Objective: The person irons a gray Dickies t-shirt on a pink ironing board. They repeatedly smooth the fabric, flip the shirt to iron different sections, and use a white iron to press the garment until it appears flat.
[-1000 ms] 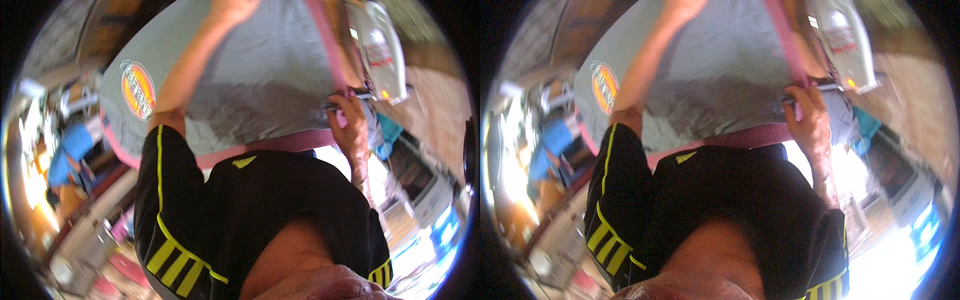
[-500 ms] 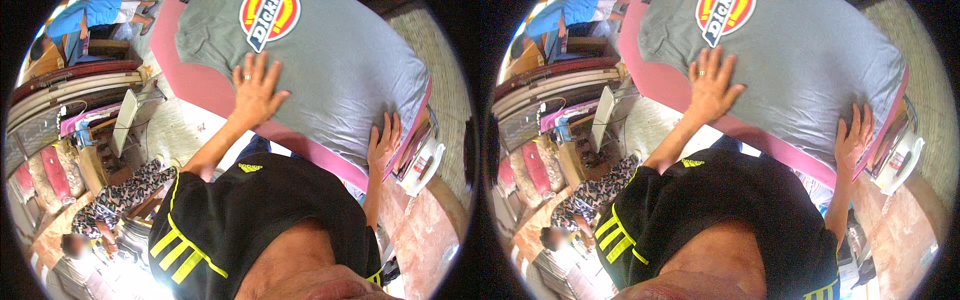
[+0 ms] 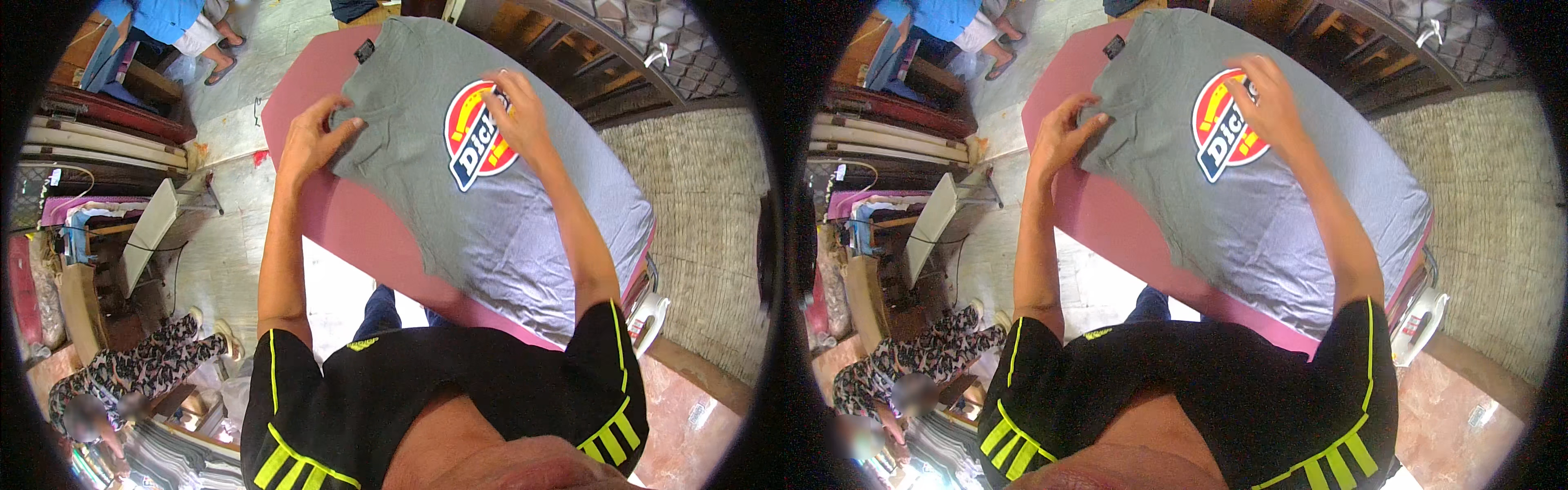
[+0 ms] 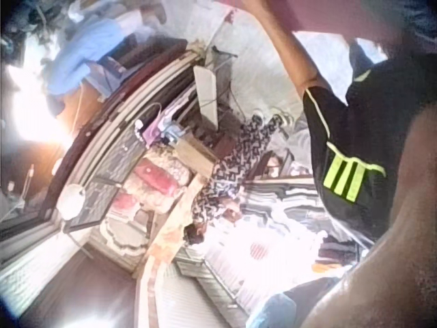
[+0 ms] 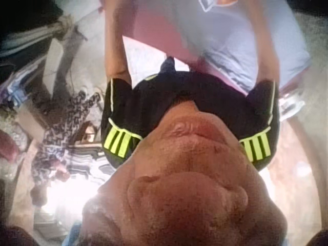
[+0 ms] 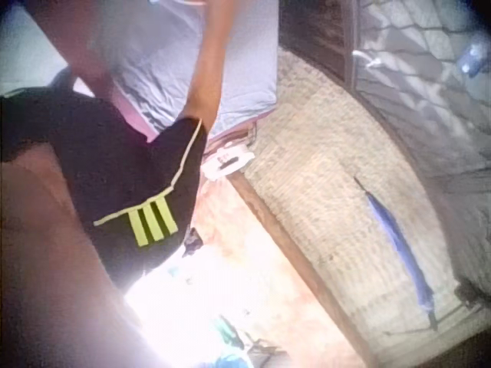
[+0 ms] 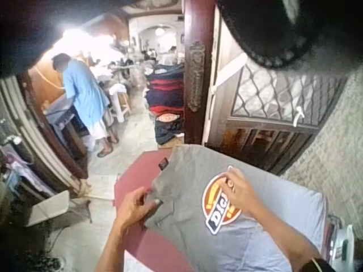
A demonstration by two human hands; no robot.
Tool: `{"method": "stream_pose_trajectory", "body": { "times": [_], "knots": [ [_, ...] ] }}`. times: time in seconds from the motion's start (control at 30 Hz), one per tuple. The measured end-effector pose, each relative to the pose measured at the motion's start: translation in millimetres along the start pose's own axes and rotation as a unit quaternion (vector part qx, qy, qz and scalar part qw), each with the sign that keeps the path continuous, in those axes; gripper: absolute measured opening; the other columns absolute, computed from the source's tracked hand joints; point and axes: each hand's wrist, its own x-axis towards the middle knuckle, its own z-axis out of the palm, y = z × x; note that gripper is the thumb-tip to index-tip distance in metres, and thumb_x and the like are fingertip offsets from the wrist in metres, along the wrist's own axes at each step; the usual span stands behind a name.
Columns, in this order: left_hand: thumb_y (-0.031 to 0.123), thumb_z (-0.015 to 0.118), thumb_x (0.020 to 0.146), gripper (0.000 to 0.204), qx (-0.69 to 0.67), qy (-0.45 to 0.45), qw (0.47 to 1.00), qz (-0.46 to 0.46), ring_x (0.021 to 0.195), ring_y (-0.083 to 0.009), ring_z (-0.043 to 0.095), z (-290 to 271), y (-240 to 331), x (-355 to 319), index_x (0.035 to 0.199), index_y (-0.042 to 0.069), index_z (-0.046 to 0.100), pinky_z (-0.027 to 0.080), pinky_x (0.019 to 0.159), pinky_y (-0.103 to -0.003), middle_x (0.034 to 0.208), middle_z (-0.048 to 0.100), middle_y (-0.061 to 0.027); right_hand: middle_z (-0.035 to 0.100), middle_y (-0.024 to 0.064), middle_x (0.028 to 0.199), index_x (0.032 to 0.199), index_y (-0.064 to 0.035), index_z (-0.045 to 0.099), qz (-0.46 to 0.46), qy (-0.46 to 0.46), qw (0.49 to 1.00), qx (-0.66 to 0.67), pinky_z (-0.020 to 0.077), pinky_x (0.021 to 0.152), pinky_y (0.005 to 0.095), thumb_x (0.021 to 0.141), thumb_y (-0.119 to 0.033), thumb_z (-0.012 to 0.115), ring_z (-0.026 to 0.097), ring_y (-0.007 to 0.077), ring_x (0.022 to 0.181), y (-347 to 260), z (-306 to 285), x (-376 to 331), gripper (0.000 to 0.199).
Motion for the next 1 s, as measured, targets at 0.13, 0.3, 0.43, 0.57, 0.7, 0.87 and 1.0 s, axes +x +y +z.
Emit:
{"method": "stream_pose_trajectory", "body": {
  "times": [0.13,0.3,0.43,0.57,0.7,0.87,1.0],
  "knots": [
    [0.035,0.08,0.077,0.038,0.076,-0.062,0.995,0.024,0.062,-0.0234,0.054,-8.8,9.0,11.5,0.093,0.002,0.069,0.045,0.06,-0.038,0.071,0.056,-0.0103,0.061,0.0169,0.122,0.118,-0.0059,0.063,-0.105,-0.017,0.989,-0.105,0.046,0.096,0.0424,0.09,-0.027,0.063,0.059,0.0333,0.112,44.1,86.6,124.4,0.035],
    [0.033,0.084,0.072,0.041,-0.015,-0.091,0.981,0.168,0.079,-0.0242,0.057,-19.2,11.6,23.3,0.07,0.003,0.055,0.044,0.076,-0.037,0.08,0.057,-0.0049,0.066,0.0184,0.115,0.117,-0.0086,0.066,-0.065,-0.199,0.965,-0.16,0.049,0.094,0.0442,0.084,-0.035,0.064,0.063,0.0354,0.106,79.5,140.9,206.2,0.043],
    [0.032,0.085,0.07,0.044,-0.062,-0.045,0.955,0.288,0.082,-0.0218,0.057,-29.2,8.2,24.3,0.062,0.007,0.049,0.033,0.098,-0.044,0.077,0.055,-0.0012,0.07,0.0196,0.091,0.101,-0.0017,0.068,-0.007,-0.173,0.981,-0.082,0.0539,0.077,0.0415,0.084,-0.017,0.063,0.07,0.031,0.086,57.6,158.8,205.3,0.023],
    [0.033,0.084,0.071,0.042,0.166,-0.055,0.948,0.267,0.083,-0.0215,0.058,-71.0,25.1,20.1,0.059,0.008,0.051,0.026,0.104,-0.053,0.068,0.052,-0.0005,0.069,0.0232,0.086,0.095,-0.0017,0.069,0.077,-0.087,0.993,0.02,0.0538,0.076,0.0425,0.077,-0.006,0.055,0.068,0.0365,0.082,67.9,163.3,201.5,0.023],
    [0.032,0.083,0.073,0.038,0.164,-0.007,0.967,0.194,0.074,-0.019,0.056,-83.8,3.3,16.3,0.066,0.005,0.057,0.032,0.098,-0.055,0.075,0.05,-0.0012,0.066,0.0229,0.086,0.091,-0.0019,0.066,0.009,0.072,0.997,0.021,0.0513,0.078,0.0441,0.076,0.0,0.046,0.064,0.0381,0.086,95.9,181.2,206.0,0.024],
    [0.014,0.081,0.076,0.033,0.024,0.056,0.997,0.053,0.094,-0.0192,0.06,-36.9,-51.0,9.8,0.093,0.001,0.055,0.047,0.084,-0.03,0.098,0.061,-0.0087,0.062,0.0222,0.085,0.092,-0.0017,0.061,-0.026,0.057,0.996,-0.063,0.0482,0.078,0.0476,0.082,-0.007,0.052,0.059,0.0402,0.087,111.8,186.1,206.9,0.014],
    [0.015,0.079,0.081,0.05,-0.014,0.141,0.988,-0.056,0.103,-0.0264,0.064,-27.5,-36.6,-6.3,0.12,0.0,0.052,0.051,0.087,-0.037,0.11,0.065,-0.0195,0.059,0.0186,0.098,0.101,-0.0018,0.062,-0.047,0.066,0.995,0.065,0.0473,0.084,0.0441,0.088,-0.011,0.053,0.057,0.0364,0.095,0.7,149.9,186.0,0.018]
  ]
}}
